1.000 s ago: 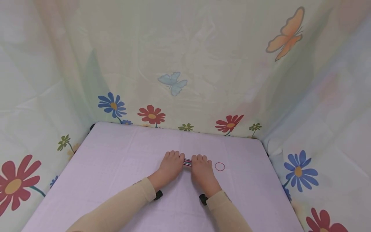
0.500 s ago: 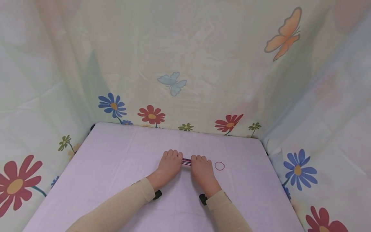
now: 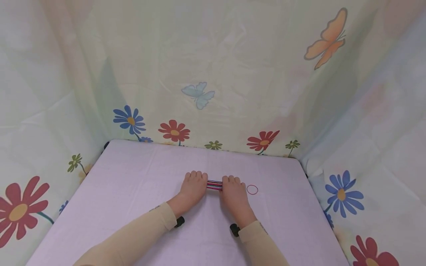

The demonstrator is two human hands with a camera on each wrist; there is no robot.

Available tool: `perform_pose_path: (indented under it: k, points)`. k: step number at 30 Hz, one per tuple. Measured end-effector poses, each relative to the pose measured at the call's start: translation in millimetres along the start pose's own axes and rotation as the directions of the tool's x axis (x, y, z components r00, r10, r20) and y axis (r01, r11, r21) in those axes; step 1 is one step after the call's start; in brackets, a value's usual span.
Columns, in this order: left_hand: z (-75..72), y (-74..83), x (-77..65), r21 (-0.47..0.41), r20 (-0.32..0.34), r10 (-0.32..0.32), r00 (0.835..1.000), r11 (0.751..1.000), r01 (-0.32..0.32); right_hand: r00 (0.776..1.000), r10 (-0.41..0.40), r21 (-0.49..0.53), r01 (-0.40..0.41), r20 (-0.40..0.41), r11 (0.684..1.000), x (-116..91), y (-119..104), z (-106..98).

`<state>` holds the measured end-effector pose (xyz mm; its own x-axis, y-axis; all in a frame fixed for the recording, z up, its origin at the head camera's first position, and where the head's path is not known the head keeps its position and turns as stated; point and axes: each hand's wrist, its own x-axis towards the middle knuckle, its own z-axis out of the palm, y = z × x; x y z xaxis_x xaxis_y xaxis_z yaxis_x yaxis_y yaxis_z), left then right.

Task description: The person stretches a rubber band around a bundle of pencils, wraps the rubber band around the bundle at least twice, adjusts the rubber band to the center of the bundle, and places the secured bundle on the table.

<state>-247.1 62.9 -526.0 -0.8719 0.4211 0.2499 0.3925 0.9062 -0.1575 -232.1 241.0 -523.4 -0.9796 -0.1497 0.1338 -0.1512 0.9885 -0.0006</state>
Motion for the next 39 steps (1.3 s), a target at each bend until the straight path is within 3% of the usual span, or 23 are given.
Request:
perform_pose_path:
  k: [14, 24, 29, 32, 34, 37, 39]
  points:
    - [-3.0, -2.8, 0.0, -0.043, 0.061, 0.051, 0.997, 0.998, -0.049, 1.0, -0.002, 0.045, 0.002, -0.009, 0.999, -2.3, 5.6, 5.4]
    - [4.0, -1.9, 3.0, 0.021, 0.001, 0.02, 1.0, 1.0, -0.02, 1.0, 0.025, 0.058, -0.025, -0.002, 0.998, 1.4, 5.8, 4.2]
    - [4.1, -2.9, 1.4, 0.013, -0.02, -0.001, 1.0, 1.0, 0.001, 0.997, 0.067, 0.181, -0.061, -0.025, 0.982, -0.7, 7.9, 4.1]
    - [3.6, -4.3, 0.7, 0.01, -0.011, -0.001, 1.0, 1.0, 0.001, 0.995, 0.102, 0.345, -0.092, -0.01, 0.934, -3.0, 11.3, 2.9]
    - [2.7, -5.2, 0.6, 0.01, 0.004, 0.0, 1.0, 1.0, 0.0, 0.992, 0.123, 0.467, -0.124, 0.033, 0.876, -5.3, 14.5, 0.6]
    - [2.7, -6.6, 1.1, 0.003, 0.008, 0.003, 1.0, 1.0, -0.003, 0.981, 0.147, 0.637, -0.196, 0.129, 0.745, -10.2, 20.1, -3.4]
    - [3.2, -7.6, 1.3, -0.002, 0.003, 0.005, 1.0, 1.0, -0.005, 0.973, 0.148, 0.738, -0.233, 0.18, 0.634, -13.7, 23.5, -5.7]
